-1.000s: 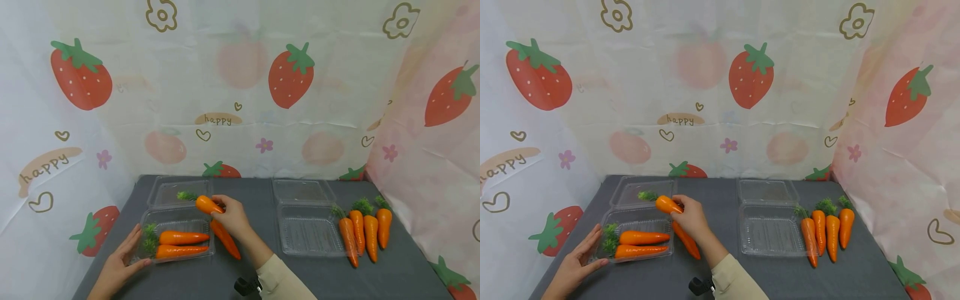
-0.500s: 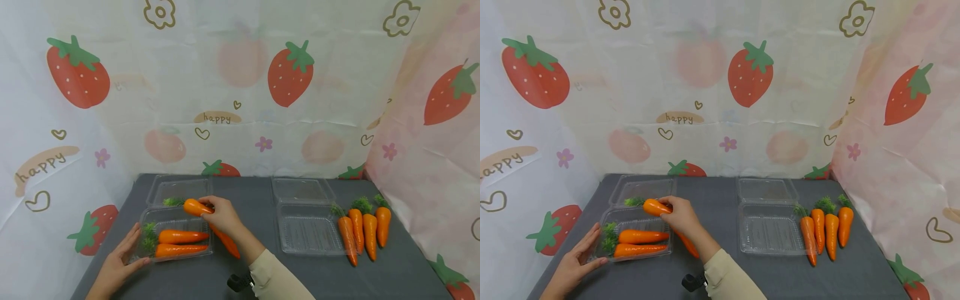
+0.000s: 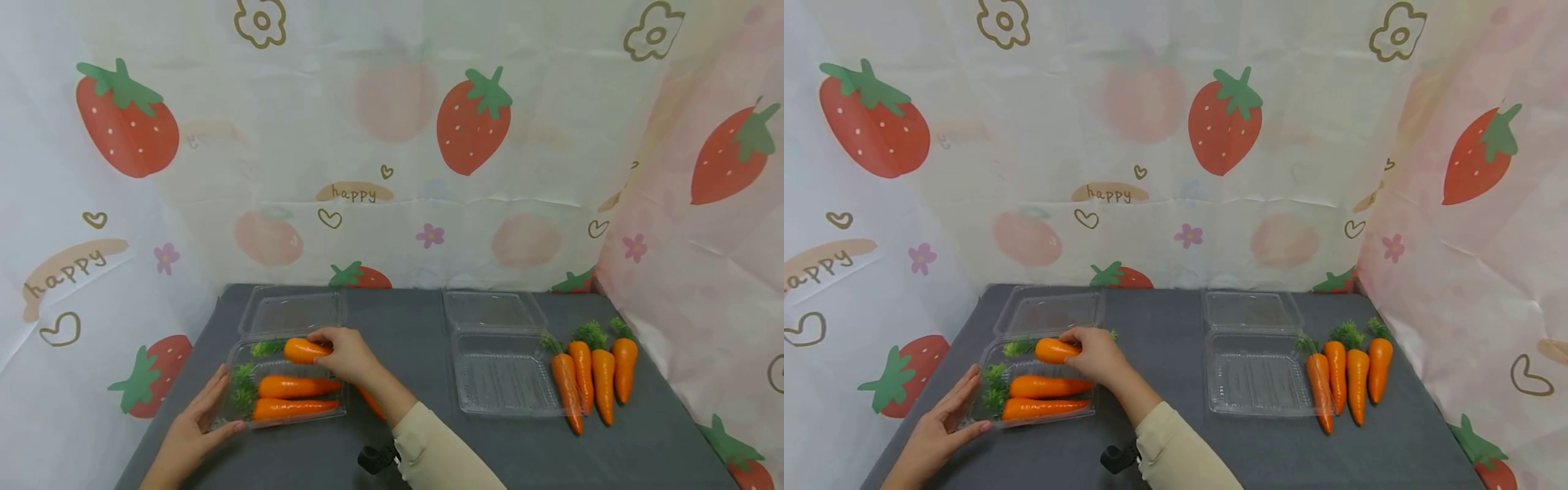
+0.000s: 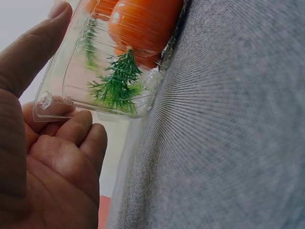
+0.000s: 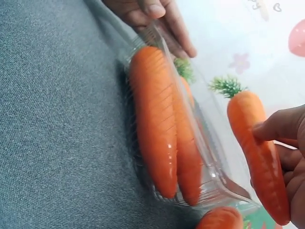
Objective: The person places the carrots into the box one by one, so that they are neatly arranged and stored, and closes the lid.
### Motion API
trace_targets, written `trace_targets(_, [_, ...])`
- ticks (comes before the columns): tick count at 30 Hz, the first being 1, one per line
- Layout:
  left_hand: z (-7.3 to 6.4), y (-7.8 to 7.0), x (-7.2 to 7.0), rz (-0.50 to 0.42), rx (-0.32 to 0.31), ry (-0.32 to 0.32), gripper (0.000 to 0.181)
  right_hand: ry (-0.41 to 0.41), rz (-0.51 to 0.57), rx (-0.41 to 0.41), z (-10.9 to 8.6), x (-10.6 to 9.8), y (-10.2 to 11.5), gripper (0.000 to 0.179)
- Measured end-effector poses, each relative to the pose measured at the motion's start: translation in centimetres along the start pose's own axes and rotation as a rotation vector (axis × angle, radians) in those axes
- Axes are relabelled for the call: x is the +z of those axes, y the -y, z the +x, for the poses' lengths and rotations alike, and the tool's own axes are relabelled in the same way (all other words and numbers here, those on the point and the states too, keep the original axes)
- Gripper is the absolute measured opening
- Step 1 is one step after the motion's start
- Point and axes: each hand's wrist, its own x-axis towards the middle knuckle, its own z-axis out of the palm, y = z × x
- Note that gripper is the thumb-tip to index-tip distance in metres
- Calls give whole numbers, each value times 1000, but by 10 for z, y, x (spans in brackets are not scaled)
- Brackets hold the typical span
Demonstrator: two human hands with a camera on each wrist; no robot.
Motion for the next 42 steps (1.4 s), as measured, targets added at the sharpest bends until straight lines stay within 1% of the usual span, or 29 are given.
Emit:
trace_targets(7, [0, 1, 0, -1, 14, 2, 90, 24, -58, 33, 7, 7, 0, 40])
trace_targets(14, [2, 3, 0, -2, 11, 1, 90, 56, -145, -12, 14, 13, 3, 36])
trace_targets(17, [2, 5, 1, -5, 21, 2, 90, 66, -174, -18, 16, 16, 4, 35])
trace_targets(21, [2, 6, 1, -15, 30, 4, 90, 76, -169, 4, 20, 21, 6, 36])
trace_targets(29, [1, 5, 0, 11, 7, 2, 91, 61, -172, 25, 27, 30, 10, 37])
trace_targets(35, [2, 7, 0, 1, 13, 9, 91, 49, -158, 33, 32, 37, 7, 37])
trace_targets(42, [2, 6, 0, 1, -11, 10, 91, 48, -151, 35, 36, 44, 1, 38])
